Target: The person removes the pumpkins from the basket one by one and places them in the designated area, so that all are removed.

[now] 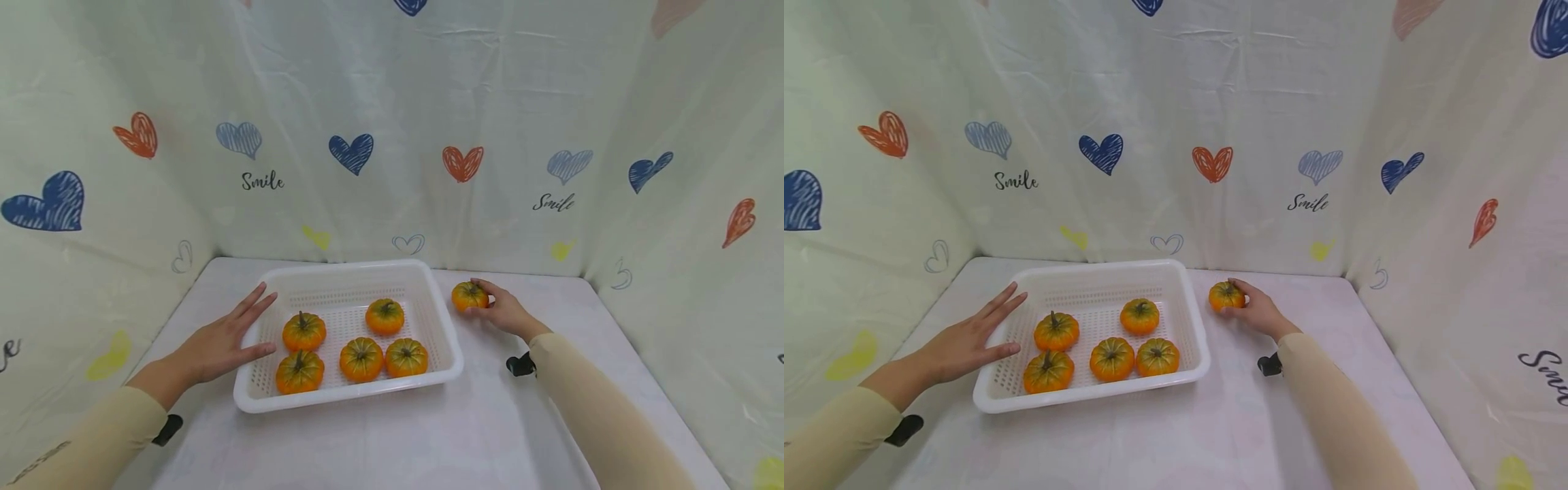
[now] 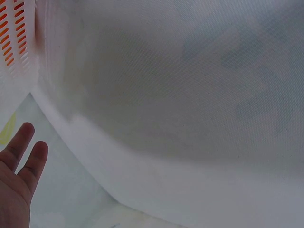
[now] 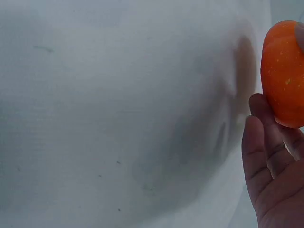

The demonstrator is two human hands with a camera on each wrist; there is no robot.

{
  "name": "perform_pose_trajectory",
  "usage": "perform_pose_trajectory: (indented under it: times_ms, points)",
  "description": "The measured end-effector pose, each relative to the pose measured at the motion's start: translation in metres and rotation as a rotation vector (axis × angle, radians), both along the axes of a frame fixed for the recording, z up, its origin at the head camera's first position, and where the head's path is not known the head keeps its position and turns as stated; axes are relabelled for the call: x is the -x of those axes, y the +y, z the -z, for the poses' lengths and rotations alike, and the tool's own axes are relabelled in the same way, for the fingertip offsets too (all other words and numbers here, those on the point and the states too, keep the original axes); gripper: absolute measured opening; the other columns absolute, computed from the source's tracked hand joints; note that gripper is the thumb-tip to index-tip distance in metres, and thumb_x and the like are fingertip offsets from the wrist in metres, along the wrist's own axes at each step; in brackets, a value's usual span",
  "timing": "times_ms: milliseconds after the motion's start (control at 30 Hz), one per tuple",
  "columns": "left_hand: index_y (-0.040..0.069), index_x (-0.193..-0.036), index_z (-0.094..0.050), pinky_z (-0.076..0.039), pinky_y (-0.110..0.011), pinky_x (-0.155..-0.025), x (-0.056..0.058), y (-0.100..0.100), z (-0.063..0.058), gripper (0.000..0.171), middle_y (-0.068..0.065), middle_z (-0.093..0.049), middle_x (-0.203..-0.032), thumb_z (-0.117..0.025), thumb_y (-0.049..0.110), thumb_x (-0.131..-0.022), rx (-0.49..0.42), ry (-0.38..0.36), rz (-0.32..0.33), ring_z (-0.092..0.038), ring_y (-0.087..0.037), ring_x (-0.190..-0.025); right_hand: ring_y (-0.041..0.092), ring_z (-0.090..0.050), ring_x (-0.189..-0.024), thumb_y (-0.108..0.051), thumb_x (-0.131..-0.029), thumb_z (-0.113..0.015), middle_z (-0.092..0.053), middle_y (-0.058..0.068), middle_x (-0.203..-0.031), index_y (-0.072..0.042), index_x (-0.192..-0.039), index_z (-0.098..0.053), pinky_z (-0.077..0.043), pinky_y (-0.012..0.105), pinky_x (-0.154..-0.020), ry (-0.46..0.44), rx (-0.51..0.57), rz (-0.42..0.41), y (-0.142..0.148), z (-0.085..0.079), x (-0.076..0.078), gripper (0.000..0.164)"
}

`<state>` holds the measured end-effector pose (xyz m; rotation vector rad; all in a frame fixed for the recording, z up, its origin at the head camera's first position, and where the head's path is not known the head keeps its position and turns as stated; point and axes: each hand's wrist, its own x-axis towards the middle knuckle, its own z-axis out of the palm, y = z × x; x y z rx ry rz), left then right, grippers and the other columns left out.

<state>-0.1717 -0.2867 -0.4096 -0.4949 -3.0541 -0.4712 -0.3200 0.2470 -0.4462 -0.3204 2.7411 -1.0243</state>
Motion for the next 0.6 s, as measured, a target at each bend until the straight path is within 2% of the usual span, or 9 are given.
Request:
perform_pose_trajectory:
  times_ms: [167, 400, 600]
  points:
    - [0.023, -0.161, -0.014, -0.052, -0.063, -0.085, 0.001, -0.001, 0.002, 0.091, -0.009, 0.001, -0.167, -0.06, 0.057, -0.091, 0.002, 0.006, 0.0, -0.045, -0.051, -0.13, 0.044, -0.03, -0.141, -0.04, -0.089, -0.075, -0.034, 0.019, -0.157, -0.015, -0.156, -0.034, -0.024, 0.065, -0.111, -0.009, 0.003, 0.004, -0.002, 0.012, -0.001, 0.082]
    - [0.022, -0.161, -0.013, -0.052, -0.064, -0.085, 0.002, -0.003, 0.003, 0.091, -0.01, 0.0, -0.167, -0.06, 0.056, -0.092, -0.002, 0.013, 0.005, -0.044, -0.052, -0.13, 0.042, -0.03, -0.141, -0.038, -0.092, -0.072, -0.032, 0.018, -0.158, -0.017, -0.157, -0.032, -0.024, 0.063, -0.112, -0.012, 0.043, 0.016, -0.002, 0.02, -0.001, 0.079]
    - [0.022, -0.161, -0.013, -0.052, -0.063, -0.084, 0.001, -0.001, 0.002, 0.092, -0.011, 0.0, -0.167, -0.061, 0.056, -0.091, -0.004, 0.005, 0.006, -0.043, -0.052, -0.131, 0.042, -0.029, -0.142, -0.038, -0.093, -0.071, -0.03, 0.019, -0.158, -0.016, -0.157, -0.031, -0.023, 0.063, -0.112, -0.023, 0.051, 0.024, -0.001, 0.02, -0.003, 0.079]
